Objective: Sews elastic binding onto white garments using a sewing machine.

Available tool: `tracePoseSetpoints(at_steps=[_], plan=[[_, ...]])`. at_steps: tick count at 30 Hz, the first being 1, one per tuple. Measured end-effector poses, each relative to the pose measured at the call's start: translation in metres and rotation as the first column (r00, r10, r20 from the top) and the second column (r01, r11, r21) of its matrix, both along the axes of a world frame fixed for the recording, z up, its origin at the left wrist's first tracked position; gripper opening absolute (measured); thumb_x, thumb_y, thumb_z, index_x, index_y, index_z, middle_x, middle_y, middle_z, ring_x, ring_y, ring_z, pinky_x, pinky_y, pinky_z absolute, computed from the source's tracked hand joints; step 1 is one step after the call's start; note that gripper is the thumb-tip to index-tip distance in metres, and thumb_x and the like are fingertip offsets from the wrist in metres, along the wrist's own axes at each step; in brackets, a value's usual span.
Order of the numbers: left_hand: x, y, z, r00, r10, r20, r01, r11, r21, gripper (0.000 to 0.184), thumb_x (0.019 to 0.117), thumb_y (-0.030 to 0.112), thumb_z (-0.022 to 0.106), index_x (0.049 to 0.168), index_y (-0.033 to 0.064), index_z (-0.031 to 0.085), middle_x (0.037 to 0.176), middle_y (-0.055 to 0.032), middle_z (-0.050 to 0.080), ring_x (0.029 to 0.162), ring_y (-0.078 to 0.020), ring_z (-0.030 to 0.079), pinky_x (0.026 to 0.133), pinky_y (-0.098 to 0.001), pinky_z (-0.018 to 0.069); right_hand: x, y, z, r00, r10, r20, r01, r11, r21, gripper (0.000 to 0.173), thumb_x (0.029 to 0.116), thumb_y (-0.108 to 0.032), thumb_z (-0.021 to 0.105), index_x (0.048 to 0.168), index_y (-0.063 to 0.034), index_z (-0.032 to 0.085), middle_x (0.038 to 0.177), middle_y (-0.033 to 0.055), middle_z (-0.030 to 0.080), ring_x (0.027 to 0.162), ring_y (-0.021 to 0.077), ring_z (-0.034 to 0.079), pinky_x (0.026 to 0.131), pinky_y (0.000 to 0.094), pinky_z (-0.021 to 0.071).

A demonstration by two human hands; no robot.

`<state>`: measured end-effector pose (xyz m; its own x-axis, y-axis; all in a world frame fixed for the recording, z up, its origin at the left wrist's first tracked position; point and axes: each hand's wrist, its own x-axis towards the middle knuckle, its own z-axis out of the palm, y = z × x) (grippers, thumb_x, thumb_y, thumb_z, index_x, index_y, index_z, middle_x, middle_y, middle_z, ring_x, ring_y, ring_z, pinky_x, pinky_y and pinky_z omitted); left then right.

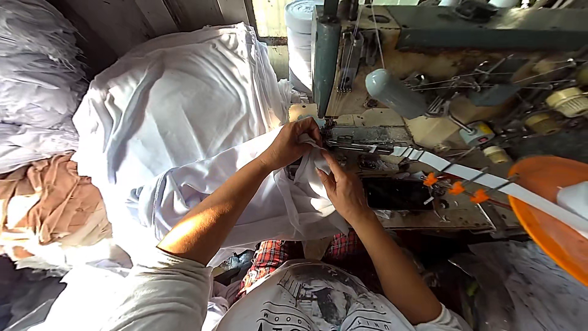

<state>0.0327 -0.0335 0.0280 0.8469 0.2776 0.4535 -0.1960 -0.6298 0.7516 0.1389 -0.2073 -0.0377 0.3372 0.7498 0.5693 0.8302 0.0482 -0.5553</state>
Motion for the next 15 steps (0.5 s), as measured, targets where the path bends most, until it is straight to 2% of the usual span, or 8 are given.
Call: tracePoseSetpoints(at_steps=[2,4,6,8,9,10,12,15], plan=[[-0.003,0.006,-0.001,0.998,-0.068,0.019,0.068,0.998,0.012,0.021,0.083,-0.01,0.056,0.1,-0.0003,0.065,0.089,-0.0008,0.069,0.084,-0.004,0.065,0.081,-0.0227,0.054,0.003,0.001,0.002,1.0,-0.018,0.008,0.018,0.999,-0.034,0.044,0.1013,-0.026,0.061,0.14,-0.0051,0.062,0.065,0.0124,0.064,0.054,0.0284,0.061,0.056,0.0477,0.0524],[-0.008,0.01,0.0,0.998,-0.059,-0.02,0.062,0.975,0.212,0.024,0.08,-0.001,0.056,0.099,-0.0009,0.071,0.09,-0.0033,0.07,0.089,-0.0088,0.064,0.084,-0.0273,0.0514,0.004,0.001,0.001,1.0,-0.023,0.009,0.023,0.999,-0.034,0.044,0.1005,-0.023,0.063,0.14,-0.0058,0.063,0.068,0.0142,0.067,0.057,0.0311,0.064,0.058,0.0494,0.0537],[-0.012,0.005,0.003,0.998,0.011,-0.056,0.021,0.839,0.544,0.026,0.0789,0.017,0.059,0.094,0.0037,0.075,0.088,-0.0082,0.072,0.094,-0.0238,0.065,0.089,-0.0442,0.0471,0.002,0.0,0.0,0.999,-0.002,-0.034,0.0,0.998,-0.063,0.049,0.1001,-0.024,0.064,0.145,-0.0056,0.058,0.079,0.0163,0.072,0.067,0.0335,0.07,0.065,0.0519,0.0568],[-0.016,-0.01,0.009,0.995,0.094,-0.046,-0.024,0.635,0.772,0.029,0.0884,0.029,0.056,0.091,0.0082,0.077,0.089,-0.0089,0.072,0.102,-0.0319,0.066,0.103,-0.0553,0.0417,0.0,0.0,0.001,0.997,0.021,-0.08,-0.028,0.996,-0.089,0.057,0.0987,-0.024,0.066,0.15,-0.0041,0.051,0.089,0.0182,0.074,0.077,0.0354,0.073,0.071,0.0537,0.0585],[-0.017,-0.02,0.01,0.989,0.144,-0.044,-0.043,0.552,0.833,0.029,0.095,0.026,0.054,0.089,0.0068,0.075,0.092,-0.011,0.071,0.106,-0.0349,0.064,0.104,-0.0576,0.0411,-0.001,0.0,0.002,0.995,0.026,-0.097,-0.035,0.995,-0.092,0.06,0.0976,-0.023,0.067,0.15,-0.0023,0.049,0.091,0.019,0.075,0.079,0.0359,0.073,0.073,0.0539,0.0588],[-0.018,-0.032,0.007,0.979,0.2,-0.034,-0.071,0.497,0.865,0.027,0.0981,0.019,0.054,0.089,0.0043,0.074,0.096,-0.0134,0.069,0.105,-0.0358,0.063,0.096,-0.0555,0.0439,-0.003,-0.002,0.002,0.993,0.029,-0.114,-0.04,0.995,-0.095,0.063,0.0967,-0.023,0.069,0.151,-0.0004,0.047,0.093,0.0193,0.074,0.081,0.0356,0.073,0.075,0.0534,0.059],[-0.018,-0.054,-0.006,0.946,0.323,-0.002,-0.166,0.49,0.856,0.021,0.098,0.009,0.055,0.098,-0.0018,0.073,0.106,-0.0182,0.069,0.101,-0.0366,0.065,0.081,-0.0516,0.0491,-0.006,-0.008,-0.001,0.986,0.03,-0.161,-0.04,0.998,-0.058,0.069,0.0948,-0.022,0.07,0.152,0.0034,0.042,0.094,0.0184,0.073,0.08,0.0314,0.072,0.076,0.0494,0.0592],[-0.015,-0.068,-0.026,0.89,0.455,0.039,-0.303,0.524,0.796,0.032,0.1024,0.02,0.052,0.118,0.0001,0.072,0.12,-0.0194,0.067,0.11,-0.037,0.064,0.087,-0.0511,0.0498,-0.015,-0.022,-0.02,0.956,0.067,-0.285,-0.039,0.994,0.1,0.07,0.0934,-0.017,0.071,0.149,0.0102,0.038,0.095,0.0147,0.072,0.078,0.0174,0.071,0.073,0.0338,0.0614]])
